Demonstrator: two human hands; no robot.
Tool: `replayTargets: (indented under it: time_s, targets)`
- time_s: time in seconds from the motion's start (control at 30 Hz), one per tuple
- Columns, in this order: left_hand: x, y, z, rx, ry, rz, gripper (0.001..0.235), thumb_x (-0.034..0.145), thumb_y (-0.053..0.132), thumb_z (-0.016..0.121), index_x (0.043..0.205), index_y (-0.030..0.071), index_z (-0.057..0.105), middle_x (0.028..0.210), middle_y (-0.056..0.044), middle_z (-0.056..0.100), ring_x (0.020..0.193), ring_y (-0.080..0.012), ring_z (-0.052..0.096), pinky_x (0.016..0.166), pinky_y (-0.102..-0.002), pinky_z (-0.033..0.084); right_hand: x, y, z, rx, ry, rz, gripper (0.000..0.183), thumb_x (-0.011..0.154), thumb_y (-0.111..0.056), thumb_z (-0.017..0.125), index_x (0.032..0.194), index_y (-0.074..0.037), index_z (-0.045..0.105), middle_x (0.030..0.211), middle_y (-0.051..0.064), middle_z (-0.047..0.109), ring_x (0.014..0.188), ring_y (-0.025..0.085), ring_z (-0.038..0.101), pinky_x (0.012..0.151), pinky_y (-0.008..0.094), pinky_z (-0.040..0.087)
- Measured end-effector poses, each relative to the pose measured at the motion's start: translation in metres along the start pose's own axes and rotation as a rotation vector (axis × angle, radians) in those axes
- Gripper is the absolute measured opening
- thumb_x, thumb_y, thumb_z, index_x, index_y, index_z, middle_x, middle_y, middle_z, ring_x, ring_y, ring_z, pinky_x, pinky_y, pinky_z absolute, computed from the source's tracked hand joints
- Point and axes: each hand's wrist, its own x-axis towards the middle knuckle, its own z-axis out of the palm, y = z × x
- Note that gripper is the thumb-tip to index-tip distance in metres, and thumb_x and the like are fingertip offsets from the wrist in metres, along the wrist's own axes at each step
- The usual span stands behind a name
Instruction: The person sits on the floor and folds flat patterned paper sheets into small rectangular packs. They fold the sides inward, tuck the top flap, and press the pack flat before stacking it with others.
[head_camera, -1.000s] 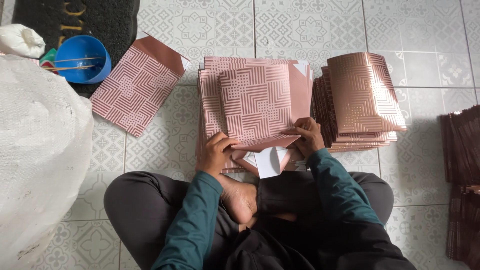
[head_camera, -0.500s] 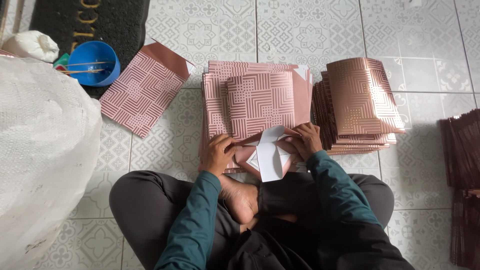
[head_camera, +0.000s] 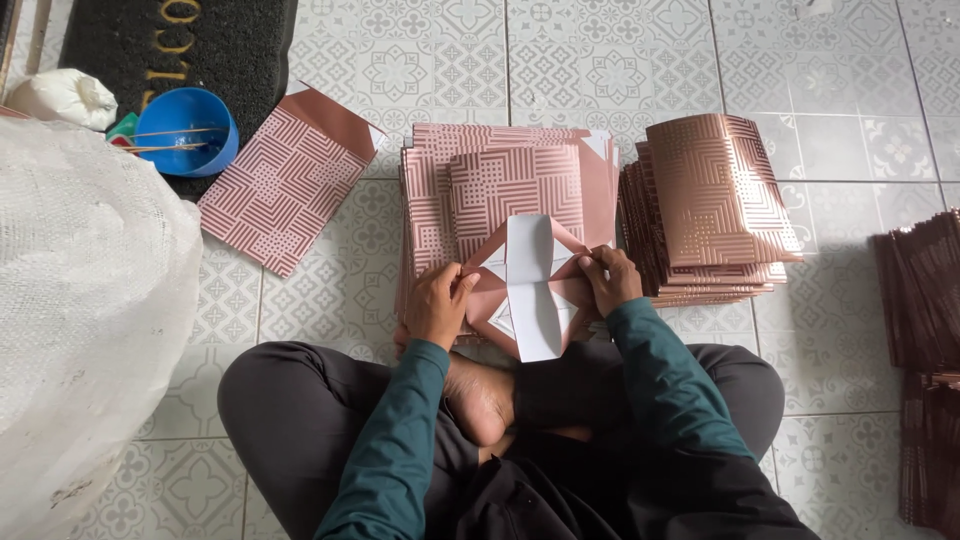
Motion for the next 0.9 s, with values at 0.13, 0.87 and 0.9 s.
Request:
replayTargets:
  time_s: [0.13, 0.87, 0.9]
  targets:
    - [-0.015, 0.005, 0.020, 0.060, 0.068, -0.071, 0.030, 0.100, 0.042, 0.063, 0.109, 0.014, 0.062, 0.086, -0.011, 0.070, 0.091, -0.0342, 0.068, 0.081, -0.047, 0.053, -0.012, -0.023, 0.010, -0.037, 0.109, -0.025, 0.031, 0.094, -0.036, 0.073, 0.121, -0.020, 0.070, 0.092, 0.008, 0.065, 0.095, 0.034, 0.068, 0.089, 0.050, 0.051]
    - [-0.045, 0.027, 0.054, 0.713, 0.109, 0.243, 0.066, 0.107, 0.049, 0.032, 0.156, 0.006, 0.037, 0.164, -0.019, 0.034, 0.155, -0.0324, 0.027, 0.124, -0.061, 0.012, -0.053, -0.056, 0.030, -0.589, 0.232, -0.693, 0.057, 0.107, -0.043, 0.043, 0.151, -0.007, 0.053, 0.156, 0.019, 0.050, 0.145, 0.033, 0.045, 0.121, 0.048, 0.029]
    - [-0.040, 0.026, 0.056, 0.710, 0.116, 0.246, 0.064, 0.107, 0.047, 0.033, 0.156, 0.006, 0.038, 0.163, -0.020, 0.034, 0.154, -0.0329, 0.028, 0.125, -0.061, 0.013, -0.050, -0.063, 0.029, -0.633, 0.233, -0.714, 0.060, 0.110, -0.042, 0.036, 0.153, -0.003, 0.049, 0.157, 0.022, 0.048, 0.146, 0.034, 0.043, 0.121, 0.045, 0.030]
